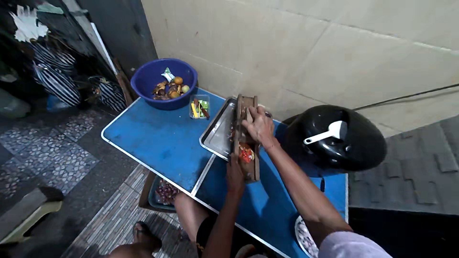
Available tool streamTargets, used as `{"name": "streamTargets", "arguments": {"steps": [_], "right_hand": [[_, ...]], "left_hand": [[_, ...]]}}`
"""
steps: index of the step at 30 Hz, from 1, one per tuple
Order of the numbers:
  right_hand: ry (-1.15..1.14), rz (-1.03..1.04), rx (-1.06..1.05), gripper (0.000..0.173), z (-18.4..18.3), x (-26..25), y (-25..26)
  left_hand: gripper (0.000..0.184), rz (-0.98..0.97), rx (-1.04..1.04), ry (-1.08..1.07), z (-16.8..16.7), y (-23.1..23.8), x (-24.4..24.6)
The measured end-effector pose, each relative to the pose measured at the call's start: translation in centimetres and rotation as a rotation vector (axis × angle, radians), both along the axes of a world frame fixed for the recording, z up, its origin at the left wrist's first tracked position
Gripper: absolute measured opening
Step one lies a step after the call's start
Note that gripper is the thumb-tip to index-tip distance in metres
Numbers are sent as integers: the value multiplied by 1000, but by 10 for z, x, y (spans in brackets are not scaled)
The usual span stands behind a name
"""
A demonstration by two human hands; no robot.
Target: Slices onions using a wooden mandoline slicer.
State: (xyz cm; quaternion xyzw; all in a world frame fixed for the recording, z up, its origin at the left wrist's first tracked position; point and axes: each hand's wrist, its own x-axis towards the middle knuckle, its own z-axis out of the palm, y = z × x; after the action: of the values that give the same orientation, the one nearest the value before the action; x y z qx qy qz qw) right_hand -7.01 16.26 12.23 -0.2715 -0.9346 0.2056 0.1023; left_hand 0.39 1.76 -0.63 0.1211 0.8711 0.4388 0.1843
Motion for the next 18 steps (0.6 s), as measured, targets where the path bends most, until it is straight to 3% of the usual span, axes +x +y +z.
{"name": "streamTargets", "arguments": {"steps": [3, 9, 18], "right_hand": [[-27, -31, 28, 62, -6, 10, -6], [-48, -114, -30, 59, 5, -68, 40], [-21, -46, 32, 64, -8, 14, -10]], "left_hand": [[51, -16, -17, 6, 2, 0, 1], [49, -31, 11, -61, 15, -6, -2], [50, -18, 1, 21, -4, 0, 2]]}}
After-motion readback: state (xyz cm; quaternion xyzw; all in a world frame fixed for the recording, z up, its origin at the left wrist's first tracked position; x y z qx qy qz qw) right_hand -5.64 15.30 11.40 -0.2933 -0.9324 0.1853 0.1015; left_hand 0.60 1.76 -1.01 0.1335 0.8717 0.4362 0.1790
